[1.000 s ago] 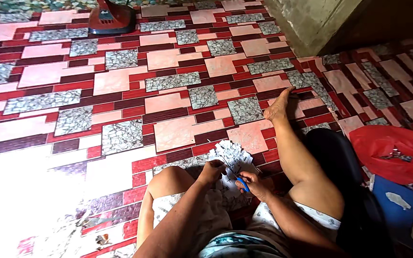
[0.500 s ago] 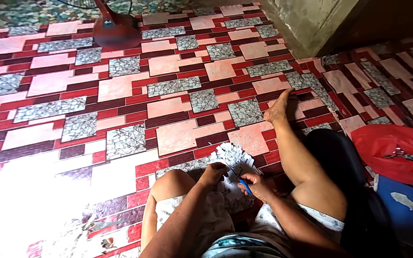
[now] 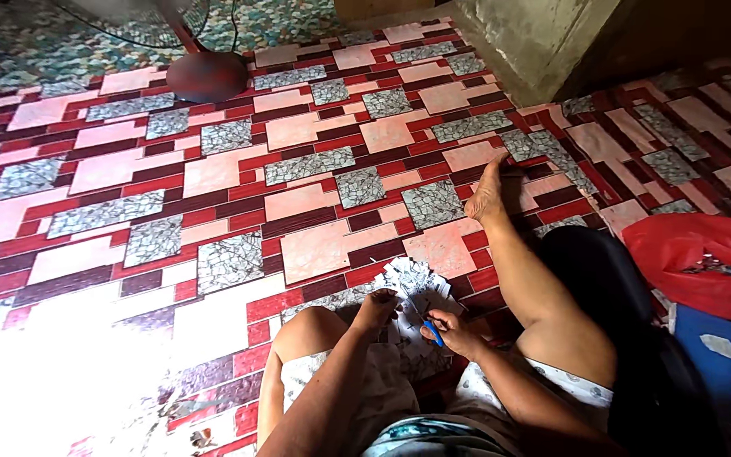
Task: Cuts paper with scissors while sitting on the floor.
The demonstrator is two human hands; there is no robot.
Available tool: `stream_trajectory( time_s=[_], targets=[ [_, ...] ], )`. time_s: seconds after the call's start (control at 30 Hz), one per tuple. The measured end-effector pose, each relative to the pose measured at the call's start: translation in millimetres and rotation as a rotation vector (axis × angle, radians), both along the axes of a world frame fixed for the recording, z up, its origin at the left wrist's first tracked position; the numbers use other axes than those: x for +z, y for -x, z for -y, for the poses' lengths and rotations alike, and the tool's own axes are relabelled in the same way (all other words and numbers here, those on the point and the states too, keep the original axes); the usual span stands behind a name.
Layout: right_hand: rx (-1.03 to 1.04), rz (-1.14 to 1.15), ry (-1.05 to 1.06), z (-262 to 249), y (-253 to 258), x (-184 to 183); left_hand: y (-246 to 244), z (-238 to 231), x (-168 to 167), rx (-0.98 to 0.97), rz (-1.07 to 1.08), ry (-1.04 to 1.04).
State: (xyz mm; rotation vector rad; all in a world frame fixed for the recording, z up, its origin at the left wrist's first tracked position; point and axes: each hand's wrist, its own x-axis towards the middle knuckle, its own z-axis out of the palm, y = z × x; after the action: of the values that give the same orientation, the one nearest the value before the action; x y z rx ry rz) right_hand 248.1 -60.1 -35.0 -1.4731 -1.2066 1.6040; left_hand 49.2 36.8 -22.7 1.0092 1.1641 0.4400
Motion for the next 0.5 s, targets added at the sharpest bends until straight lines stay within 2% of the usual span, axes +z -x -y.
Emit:
stream_trajectory(
  time_s=[0.2,0.5],
  targets=[
    [0.053,0.032,-0.018,0.4,-0.1,1.1,-0.7,0.2,-3.7,0.058,0.058,-0.01],
    [-0.025,-0.021,-0.002,-0.8,1.4,-1.5,-2.1,0.5,0.5,0.045,0.066,0.045]
  ],
)
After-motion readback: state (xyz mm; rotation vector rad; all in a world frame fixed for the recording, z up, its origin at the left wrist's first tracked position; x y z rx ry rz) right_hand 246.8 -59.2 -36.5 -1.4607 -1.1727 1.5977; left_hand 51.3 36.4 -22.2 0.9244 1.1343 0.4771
